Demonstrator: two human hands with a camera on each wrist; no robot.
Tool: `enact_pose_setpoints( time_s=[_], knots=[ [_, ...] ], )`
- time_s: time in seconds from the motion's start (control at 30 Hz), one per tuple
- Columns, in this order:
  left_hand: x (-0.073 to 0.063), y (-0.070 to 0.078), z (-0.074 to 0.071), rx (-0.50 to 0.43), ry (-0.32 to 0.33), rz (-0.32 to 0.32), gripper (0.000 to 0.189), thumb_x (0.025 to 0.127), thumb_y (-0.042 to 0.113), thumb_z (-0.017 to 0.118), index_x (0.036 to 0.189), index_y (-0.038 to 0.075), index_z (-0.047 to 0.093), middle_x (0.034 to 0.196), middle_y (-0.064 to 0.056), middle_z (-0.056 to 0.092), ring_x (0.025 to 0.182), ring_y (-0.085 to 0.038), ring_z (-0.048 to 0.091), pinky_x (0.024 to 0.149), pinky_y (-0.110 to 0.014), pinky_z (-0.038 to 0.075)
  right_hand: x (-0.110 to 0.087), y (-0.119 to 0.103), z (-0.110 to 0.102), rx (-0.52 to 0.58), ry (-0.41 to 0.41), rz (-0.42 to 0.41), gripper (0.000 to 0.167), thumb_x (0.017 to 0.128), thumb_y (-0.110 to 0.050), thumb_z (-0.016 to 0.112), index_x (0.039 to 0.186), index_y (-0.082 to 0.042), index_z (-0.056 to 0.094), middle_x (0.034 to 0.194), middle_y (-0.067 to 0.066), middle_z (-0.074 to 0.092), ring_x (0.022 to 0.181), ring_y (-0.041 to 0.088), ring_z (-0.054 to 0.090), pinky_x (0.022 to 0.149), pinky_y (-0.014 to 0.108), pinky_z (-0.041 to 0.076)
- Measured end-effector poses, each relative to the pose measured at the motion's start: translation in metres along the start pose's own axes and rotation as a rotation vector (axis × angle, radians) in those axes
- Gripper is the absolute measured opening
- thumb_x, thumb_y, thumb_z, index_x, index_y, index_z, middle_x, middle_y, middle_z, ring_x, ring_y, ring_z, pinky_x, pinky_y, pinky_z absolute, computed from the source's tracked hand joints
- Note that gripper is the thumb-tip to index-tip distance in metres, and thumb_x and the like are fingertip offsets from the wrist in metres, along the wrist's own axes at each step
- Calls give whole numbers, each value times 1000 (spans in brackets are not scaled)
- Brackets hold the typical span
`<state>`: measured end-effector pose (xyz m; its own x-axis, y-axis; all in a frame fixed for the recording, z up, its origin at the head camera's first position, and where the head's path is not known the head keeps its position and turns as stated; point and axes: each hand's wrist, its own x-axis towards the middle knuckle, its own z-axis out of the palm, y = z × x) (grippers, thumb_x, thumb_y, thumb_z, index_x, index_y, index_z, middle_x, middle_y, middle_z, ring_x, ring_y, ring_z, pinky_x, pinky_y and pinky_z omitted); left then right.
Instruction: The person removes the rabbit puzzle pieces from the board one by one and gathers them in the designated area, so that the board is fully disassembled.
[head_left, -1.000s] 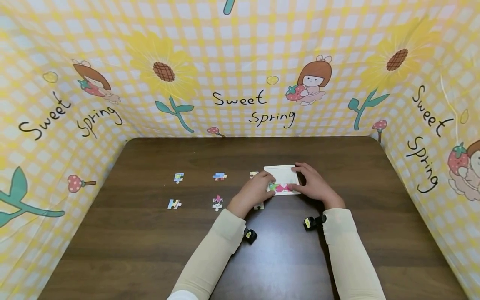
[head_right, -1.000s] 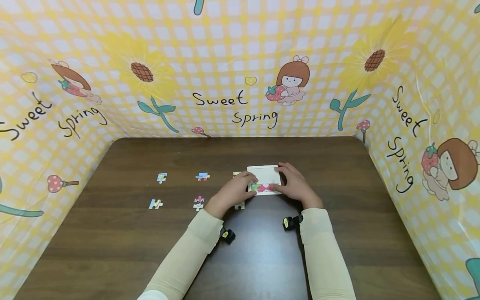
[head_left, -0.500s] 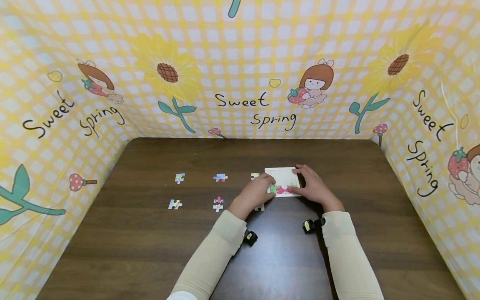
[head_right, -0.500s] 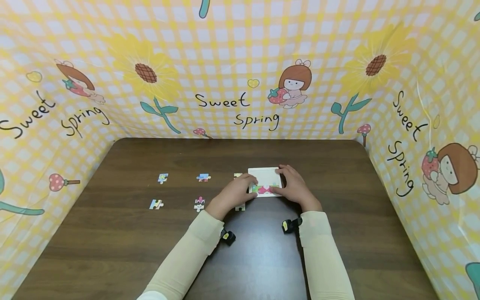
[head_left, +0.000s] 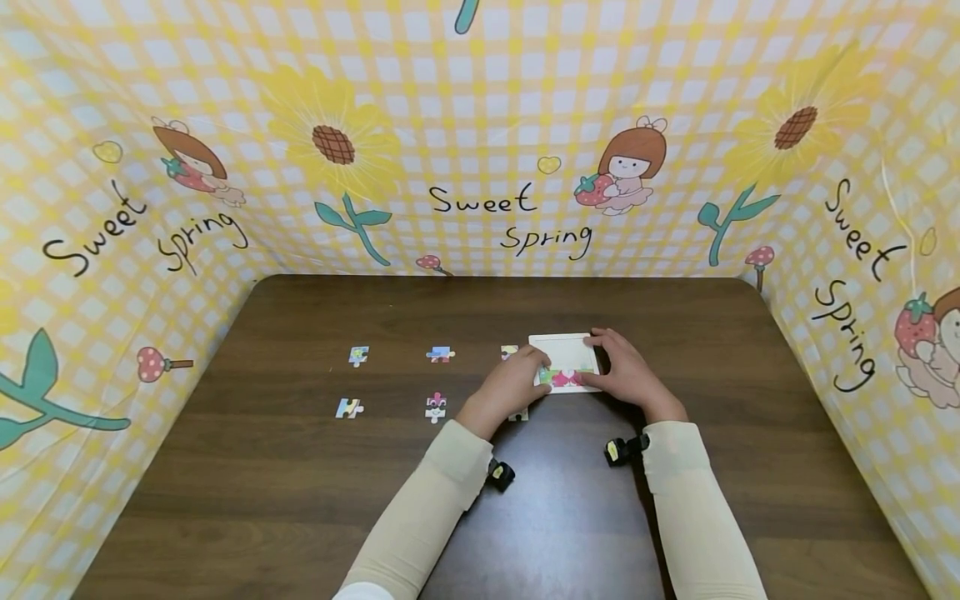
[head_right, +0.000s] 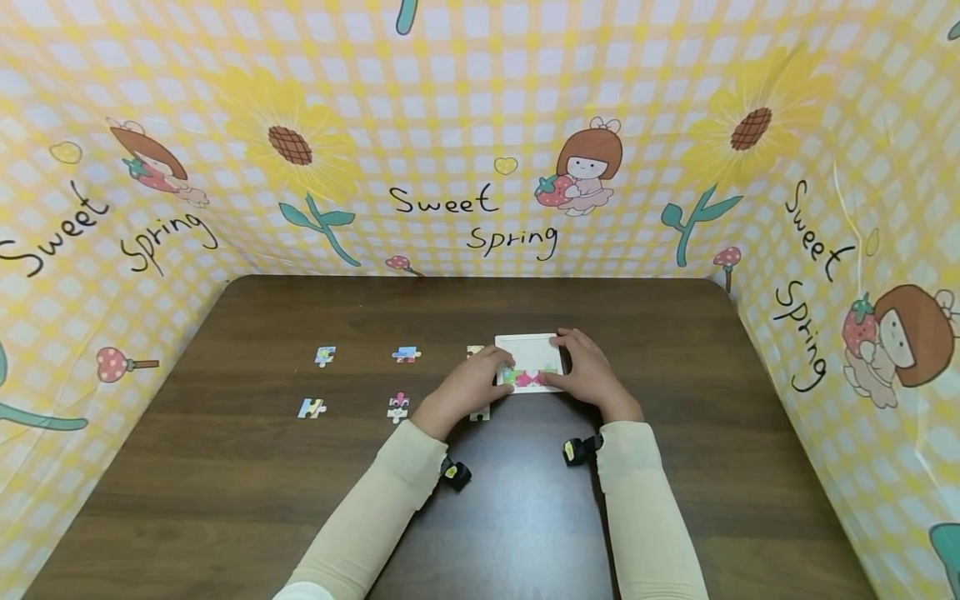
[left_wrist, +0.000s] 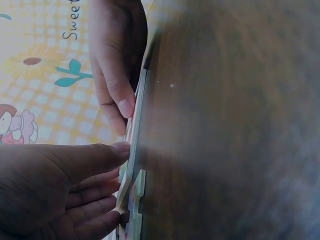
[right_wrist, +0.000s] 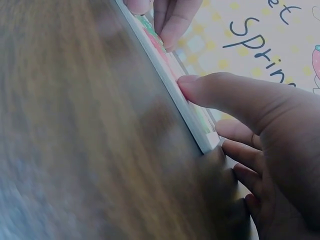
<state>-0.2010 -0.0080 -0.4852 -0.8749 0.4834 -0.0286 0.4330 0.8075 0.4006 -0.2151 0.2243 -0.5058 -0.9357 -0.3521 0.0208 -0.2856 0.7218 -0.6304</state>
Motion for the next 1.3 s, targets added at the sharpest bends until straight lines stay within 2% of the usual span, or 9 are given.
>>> enact_pose_setpoints(
  time_s=[0.43, 0.7, 0.93, 1.3],
  knots=[
    [-3, 4, -2, -8, 3, -12, 39, 91, 23, 71, 123, 10, 55, 118, -6, 60, 107, -19, 59, 91, -34, 48, -1, -1, 2, -9, 9, -2, 69, 85, -32, 76, 139, 0, 47, 152, 18, 33, 144, 38, 18, 112, 57, 20],
    [-3, 5, -7, 19, 46, 10, 30, 93, 17, 67, 121, 13, 60, 119, -4, 61, 109, -19, 60, 89, -37, 49, -1, -1, 2, 2, 7, 2, 69, 85, -32, 76, 140, 0, 47, 153, 18, 32, 144, 39, 17, 111, 58, 20],
    [-2, 4, -10, 21, 71, 2, 24, 95, 10, 59, 118, 14, 66, 114, -3, 65, 110, -19, 61, 88, -36, 50, -1, -1, 1, 3, 2, 2, 70, 85, -32, 76, 140, -1, 47, 153, 17, 31, 144, 38, 17, 112, 57, 20],
    [-1, 2, -9, -22, 127, 10, 18, 98, 12, 57, 109, 15, 71, 105, 0, 65, 93, -14, 64, 77, -31, 52, -1, -1, 1, 6, -2, 6, 71, 85, -35, 76, 141, -2, 46, 154, 16, 30, 145, 37, 15, 112, 58, 19]
  ],
)
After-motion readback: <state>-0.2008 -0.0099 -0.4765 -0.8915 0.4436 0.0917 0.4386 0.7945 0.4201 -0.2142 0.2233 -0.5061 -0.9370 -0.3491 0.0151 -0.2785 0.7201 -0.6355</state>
